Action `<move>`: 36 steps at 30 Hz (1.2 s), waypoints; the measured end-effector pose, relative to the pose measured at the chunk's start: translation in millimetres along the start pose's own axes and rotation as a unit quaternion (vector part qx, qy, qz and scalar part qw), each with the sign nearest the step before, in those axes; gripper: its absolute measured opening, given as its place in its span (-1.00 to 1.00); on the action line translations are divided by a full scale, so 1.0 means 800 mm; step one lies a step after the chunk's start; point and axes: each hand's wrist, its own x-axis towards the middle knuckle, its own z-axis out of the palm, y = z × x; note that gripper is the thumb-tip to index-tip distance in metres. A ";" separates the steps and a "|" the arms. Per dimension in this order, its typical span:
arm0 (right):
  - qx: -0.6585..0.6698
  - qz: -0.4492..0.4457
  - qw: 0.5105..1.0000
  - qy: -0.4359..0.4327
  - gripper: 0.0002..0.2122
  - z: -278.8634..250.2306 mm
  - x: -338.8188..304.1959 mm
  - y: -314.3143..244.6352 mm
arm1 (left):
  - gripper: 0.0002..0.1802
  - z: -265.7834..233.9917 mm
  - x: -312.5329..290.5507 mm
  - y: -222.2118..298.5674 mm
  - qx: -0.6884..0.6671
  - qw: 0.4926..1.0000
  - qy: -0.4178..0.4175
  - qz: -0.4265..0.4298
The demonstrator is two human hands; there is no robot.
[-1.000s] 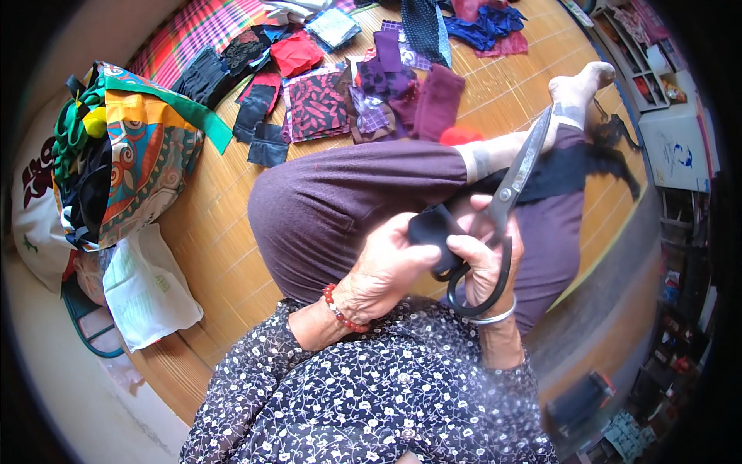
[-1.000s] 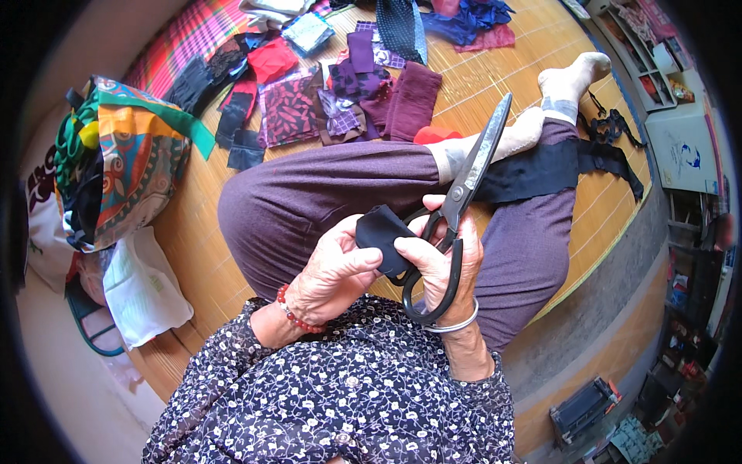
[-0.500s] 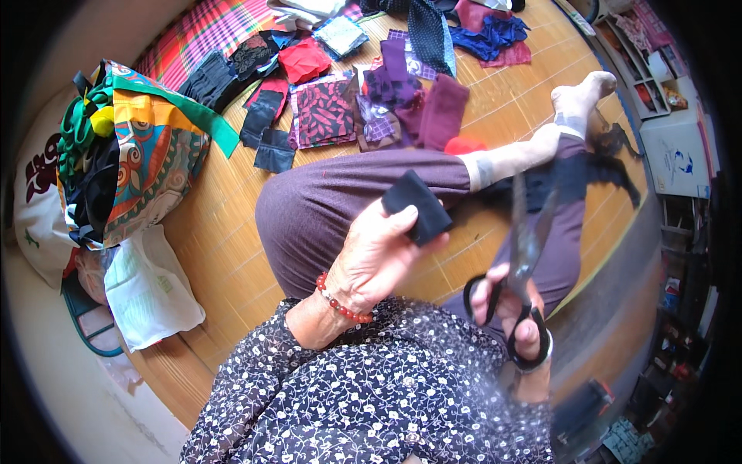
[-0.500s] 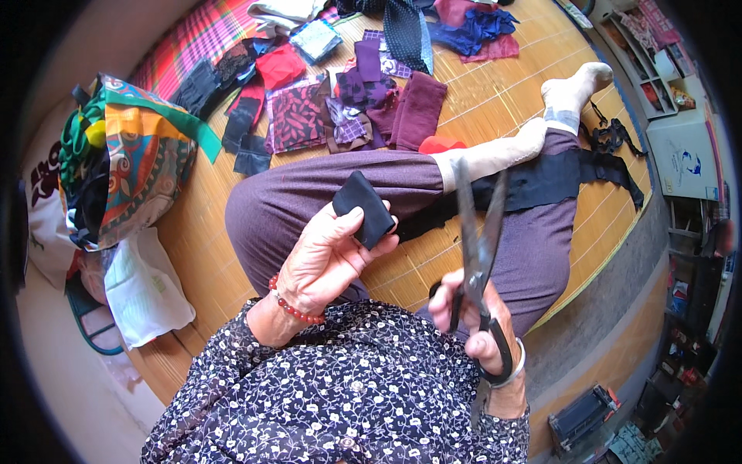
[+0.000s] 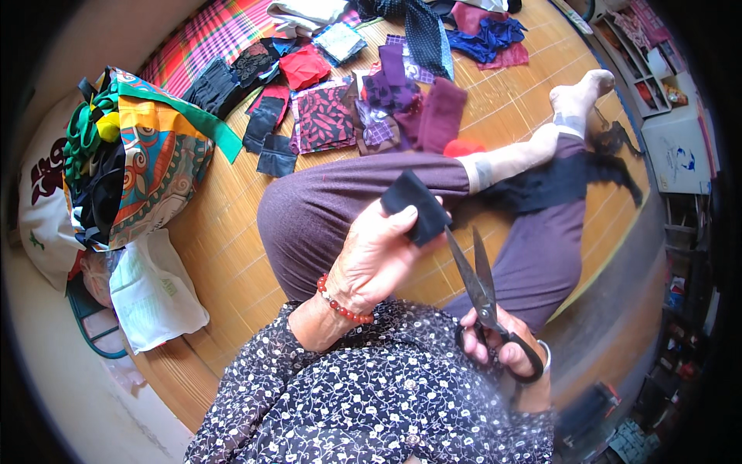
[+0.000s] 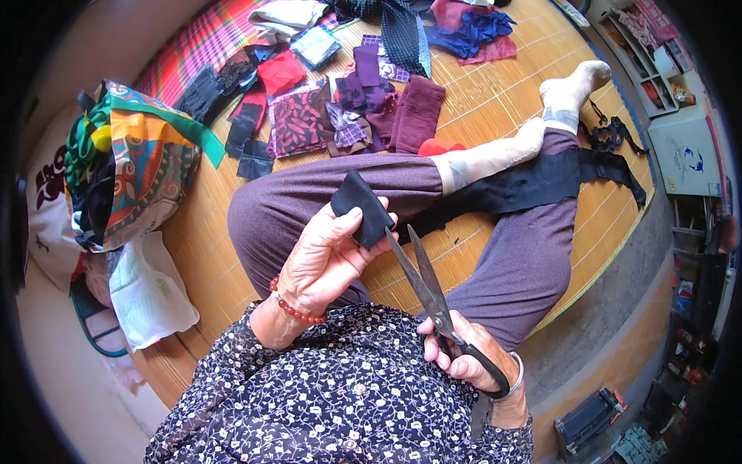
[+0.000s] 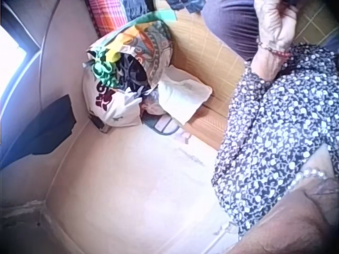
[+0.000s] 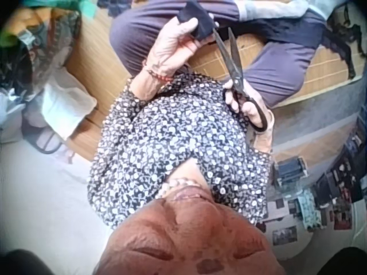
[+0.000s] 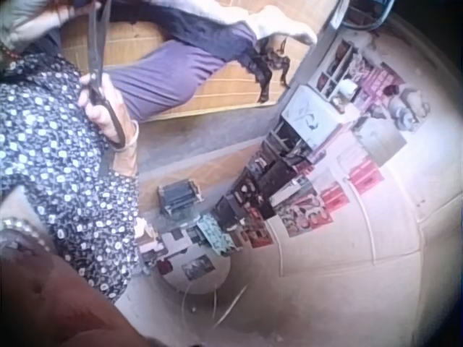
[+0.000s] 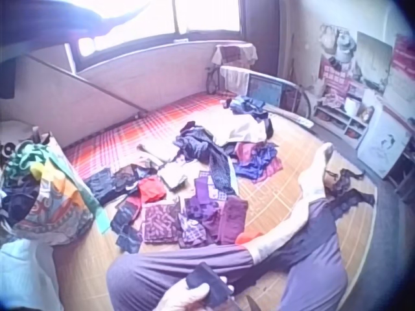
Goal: The person uses scissors to cut small rectangular pieces from a long strip of black fabric while sitting on the floor.
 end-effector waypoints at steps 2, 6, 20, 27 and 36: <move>0.005 0.002 1.000 0.007 -0.22 0.000 0.001 0.002 | -0.64 0.000 0.000 0.000 -0.003 1.000 -0.003 0.000; 0.000 0.000 1.000 0.013 -0.24 -0.001 0.000 0.003 | -0.64 -0.001 0.000 0.001 -0.012 1.000 -0.003 -0.001; -0.047 -0.005 0.999 0.010 -0.21 -0.004 -0.002 0.003 | -0.65 -0.001 0.000 0.001 0.002 1.000 0.008 0.007; -0.044 -0.006 0.999 0.012 -0.21 -0.001 -0.001 0.001 | -0.64 0.000 0.000 0.001 0.008 1.000 0.004 0.008; -0.029 -0.020 0.999 0.009 -0.21 0.004 0.008 -0.006 | -0.62 0.006 -0.004 -0.002 0.078 0.997 -0.021 0.017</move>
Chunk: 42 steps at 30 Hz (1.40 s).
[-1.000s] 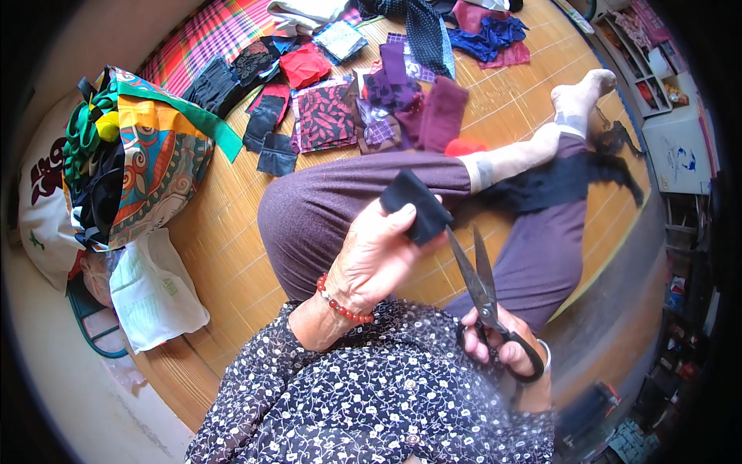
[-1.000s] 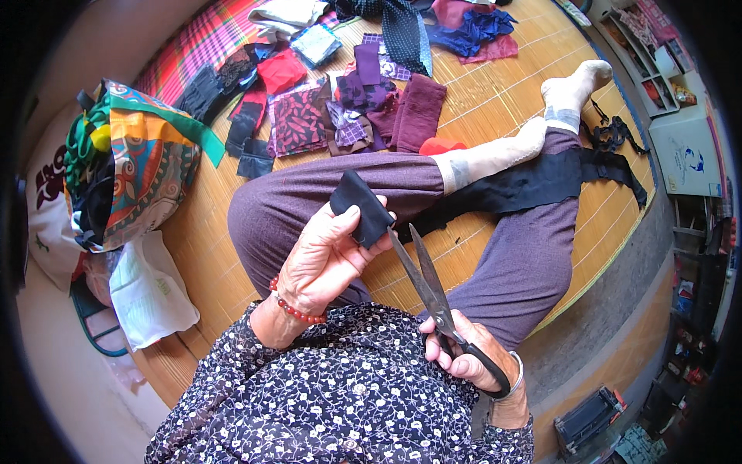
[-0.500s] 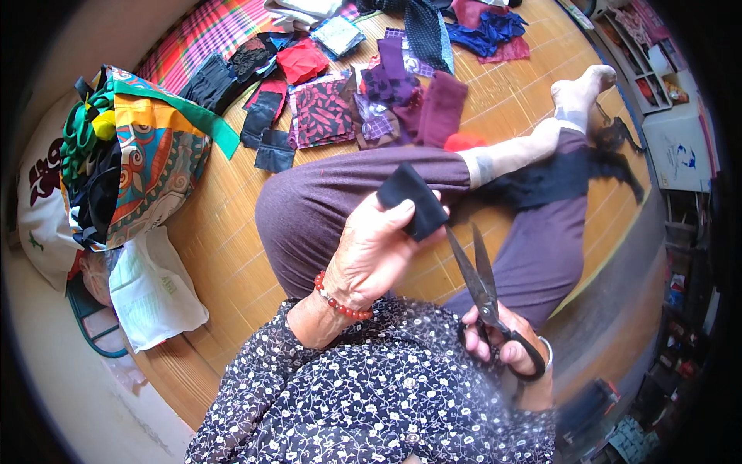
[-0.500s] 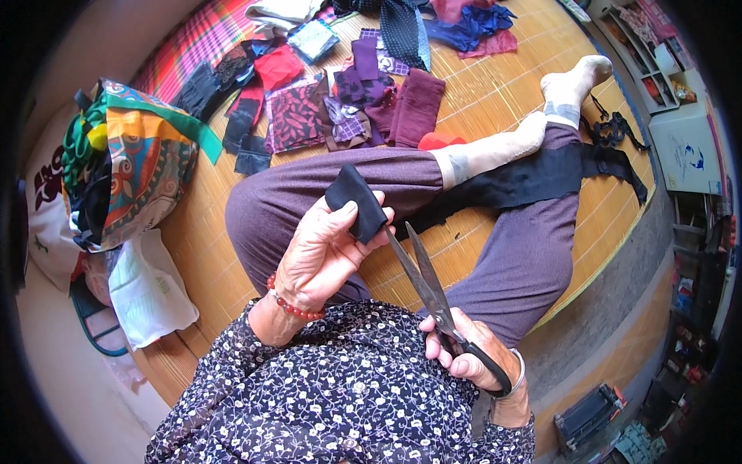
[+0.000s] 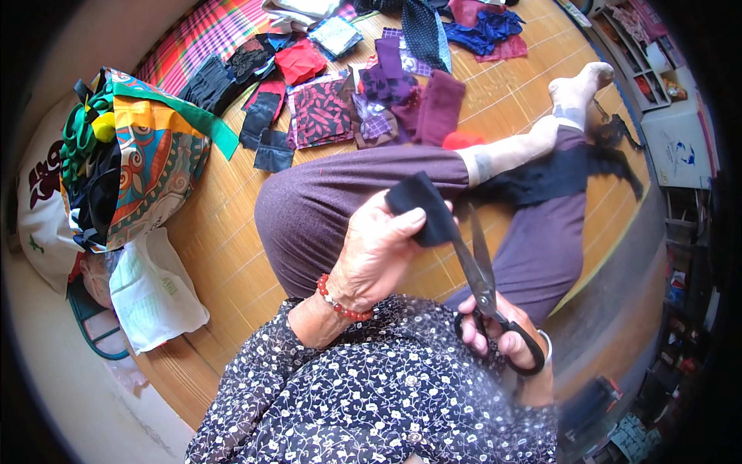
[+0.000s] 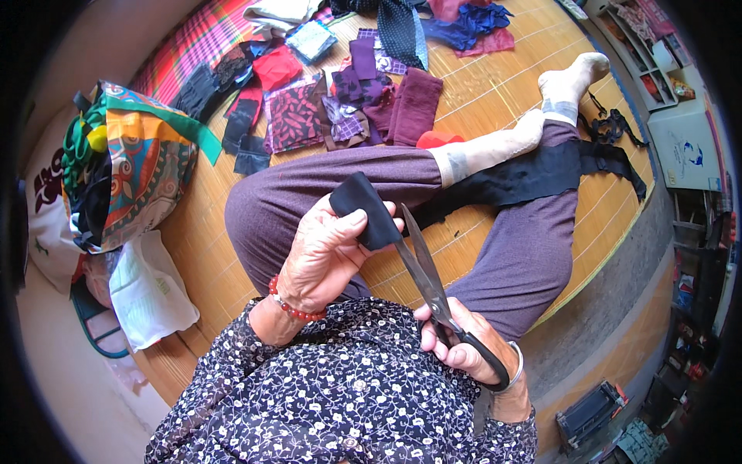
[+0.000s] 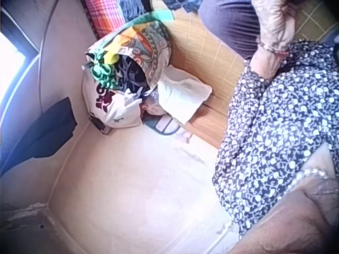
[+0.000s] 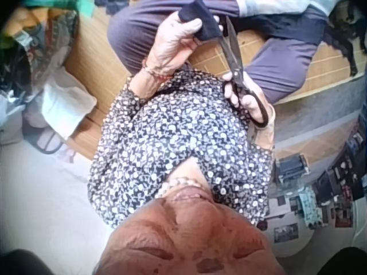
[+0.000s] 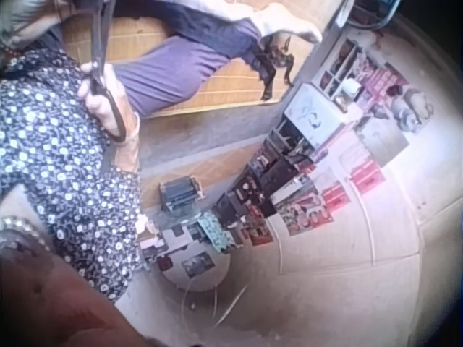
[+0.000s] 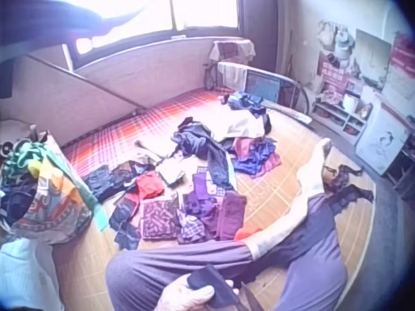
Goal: The person uses scissors to cut small rectangular pieces from a long strip of black fabric while sitting on the floor.
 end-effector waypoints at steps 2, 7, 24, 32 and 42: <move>0.015 0.002 1.000 -0.003 -0.21 0.005 0.008 -0.001 | -0.62 0.000 0.000 -0.005 0.022 1.000 -0.001 -0.002; 0.103 -0.048 0.993 -0.010 -0.23 0.018 0.017 0.004 | -0.62 0.002 -0.003 -0.006 0.007 1.000 -0.002 -0.004; 0.135 -0.052 0.989 0.039 -0.39 0.039 0.029 0.020 | -0.66 -0.018 0.001 0.003 0.095 0.995 -0.021 0.005; 0.159 -0.055 0.986 -0.004 -0.38 0.035 0.041 0.020 | -0.73 -0.026 0.003 0.008 0.113 0.991 -0.007 0.071; 0.176 -0.057 0.982 -0.031 -0.36 0.028 0.052 0.014 | -0.72 -0.018 -0.008 0.003 0.154 0.988 -0.007 0.022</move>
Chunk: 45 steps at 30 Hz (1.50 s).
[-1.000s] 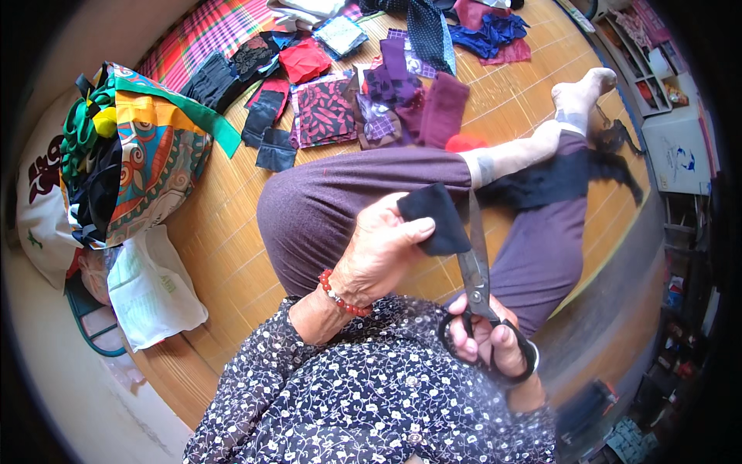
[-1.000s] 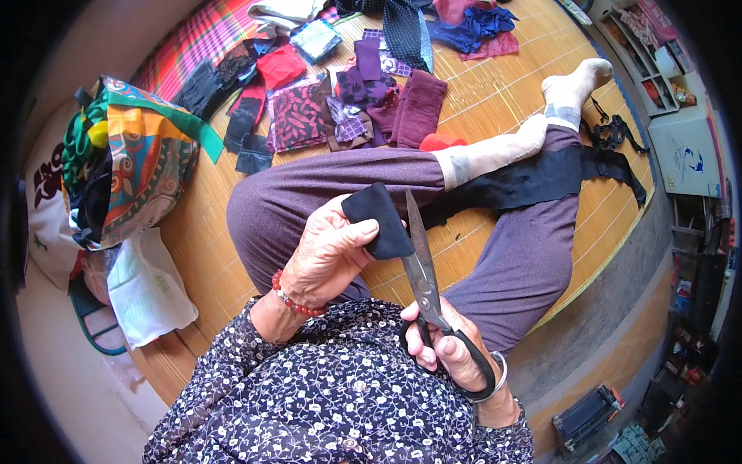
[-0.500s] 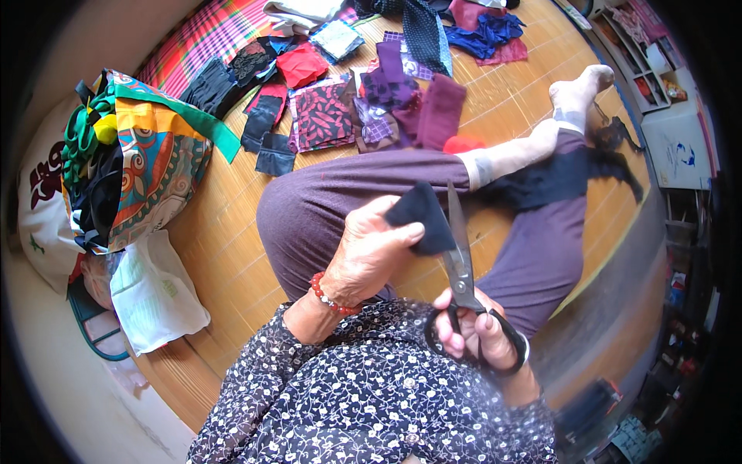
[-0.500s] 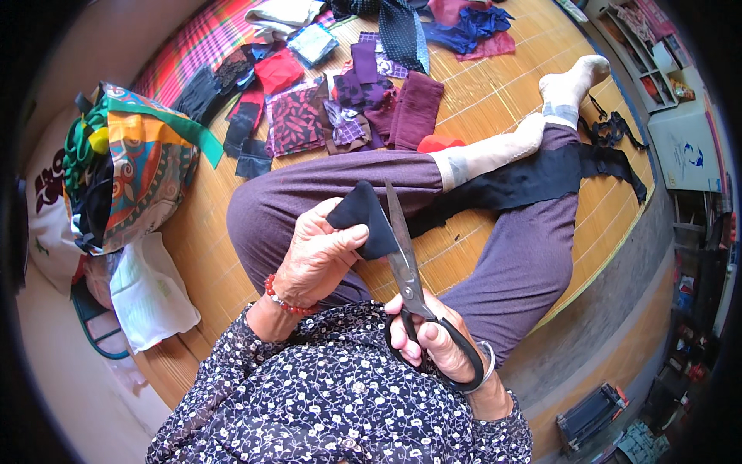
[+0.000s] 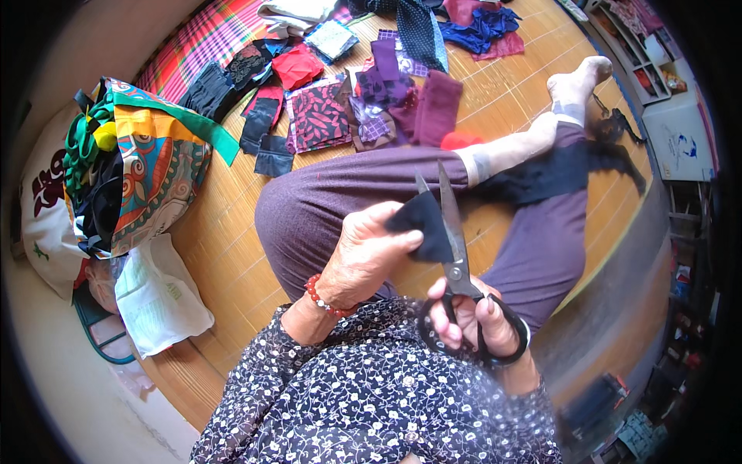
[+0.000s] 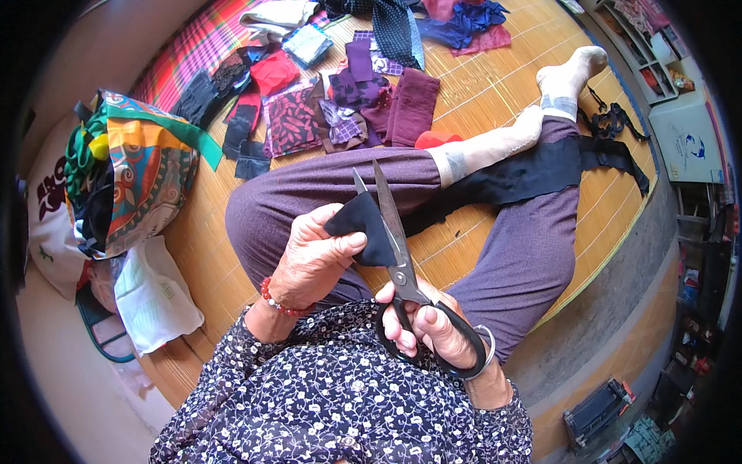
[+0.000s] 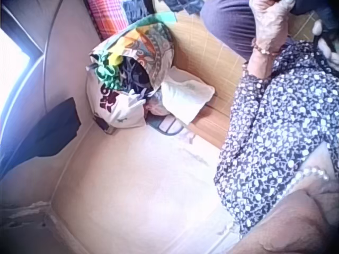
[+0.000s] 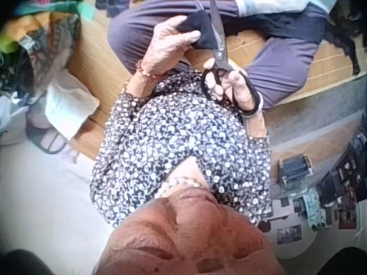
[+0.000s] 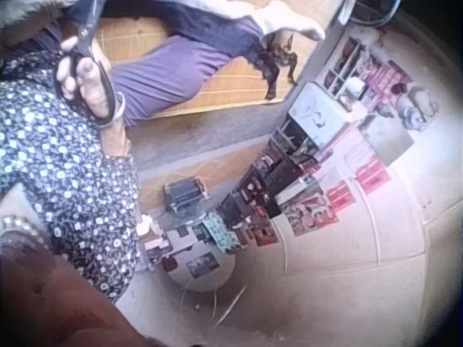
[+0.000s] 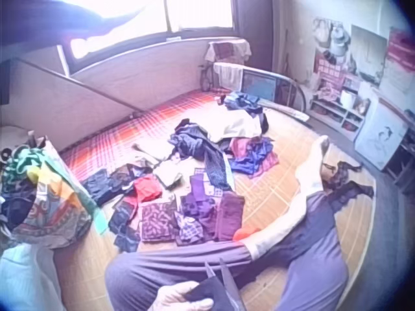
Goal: The person uses scissors to cut small rectangular pieces from a long strip of black fabric while sitting on the floor.
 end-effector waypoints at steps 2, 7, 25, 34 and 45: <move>0.020 -0.017 1.000 0.002 -0.40 0.003 0.002 0.004 | -0.72 0.002 0.001 0.003 -0.019 1.000 -0.001 -0.013; 0.043 -0.025 0.998 0.028 -0.52 0.008 0.000 0.010 | -0.73 -0.005 0.007 0.001 -0.045 0.998 -0.033 -0.021; -0.760 -0.053 0.613 0.211 -0.76 -0.003 -0.087 -0.040 | -0.55 0.011 0.012 -0.028 -0.202 0.974 -0.068 -0.075; -0.573 -0.314 0.701 0.287 -0.81 0.010 0.035 -0.029 | -0.65 0.025 -0.016 -0.031 -0.127 0.991 -0.007 -0.039; -0.581 -0.378 0.700 0.171 -0.83 0.017 0.047 -0.039 | -0.55 0.009 -0.017 -0.009 -0.237 0.970 -0.028 -0.044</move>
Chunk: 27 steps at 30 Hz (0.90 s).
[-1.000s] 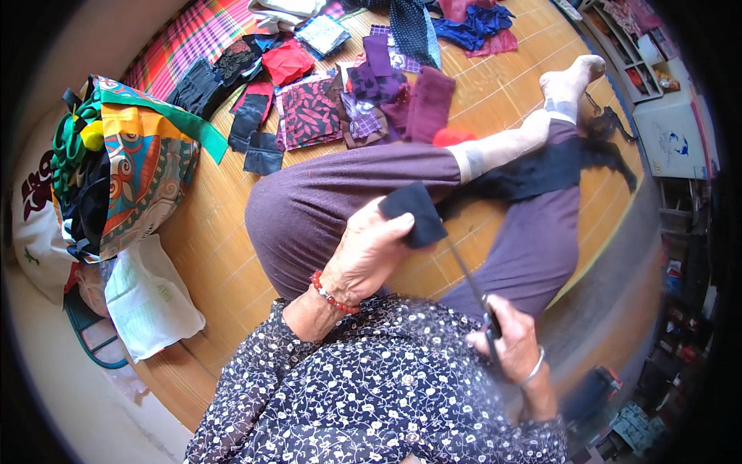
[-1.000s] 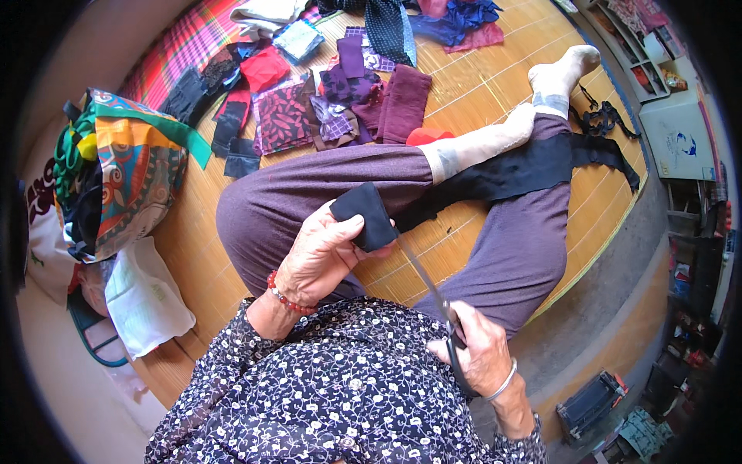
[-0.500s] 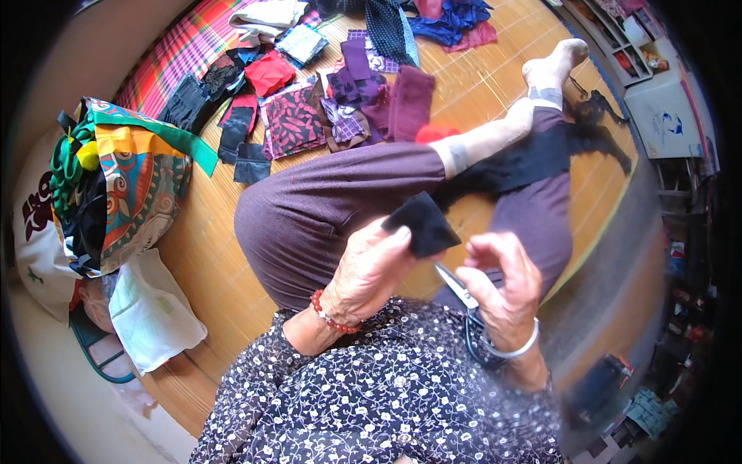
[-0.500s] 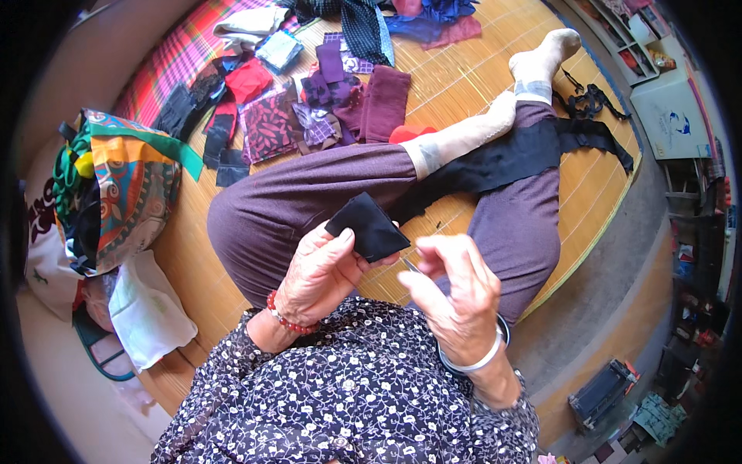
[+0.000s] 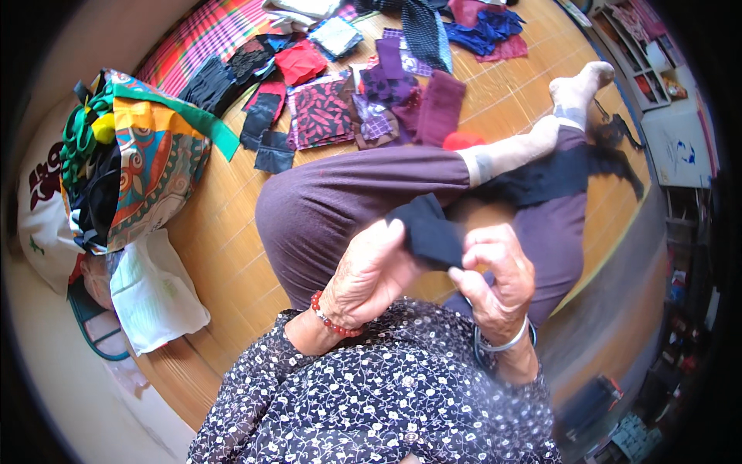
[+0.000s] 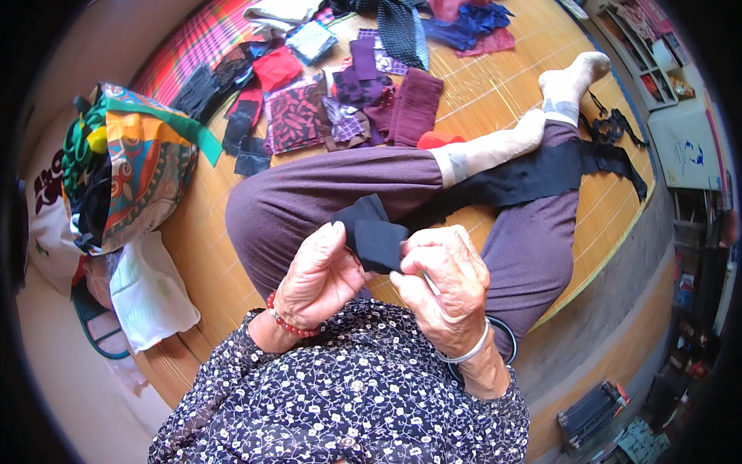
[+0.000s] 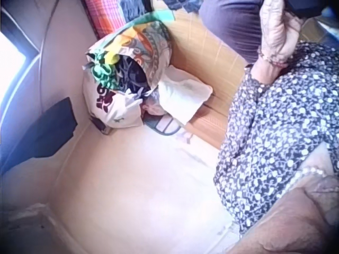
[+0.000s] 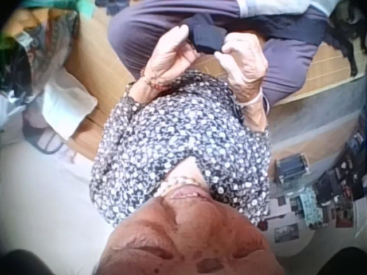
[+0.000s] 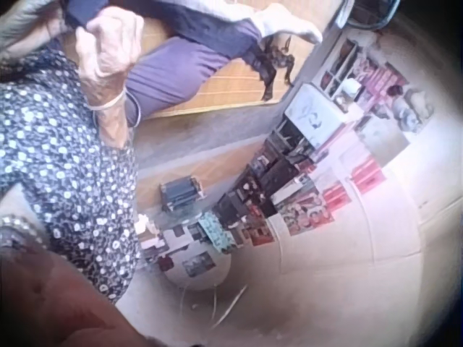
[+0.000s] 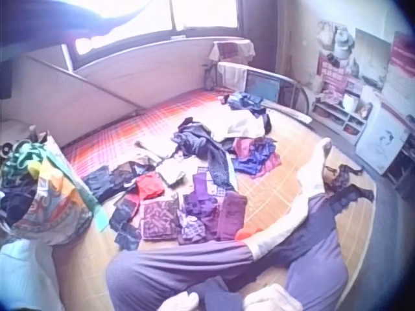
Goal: The person uses scissors to cut small rectangular pieces from a long strip of black fabric while sitting on the floor.
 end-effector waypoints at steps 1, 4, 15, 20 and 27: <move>0.033 0.014 0.999 -0.002 -0.83 0.001 0.000 -0.001 | -0.60 0.007 -0.004 0.008 0.014 0.999 0.027 0.009; 0.192 0.136 0.971 0.028 -0.85 0.006 -0.013 0.006 | -0.65 -0.007 -0.020 0.029 0.102 0.991 0.039 0.073; 0.369 0.345 0.862 -0.022 -0.74 0.016 0.007 0.016 | -0.86 -0.023 -0.052 0.080 0.770 0.458 0.167 0.411; 0.429 0.361 0.828 0.007 -0.68 0.010 0.009 0.013 | -0.81 -0.037 -0.062 0.101 0.769 0.439 0.245 0.395; 0.319 0.335 0.886 0.024 -0.68 0.006 0.003 0.006 | -0.44 -0.012 -0.073 0.077 0.768 0.406 0.173 0.463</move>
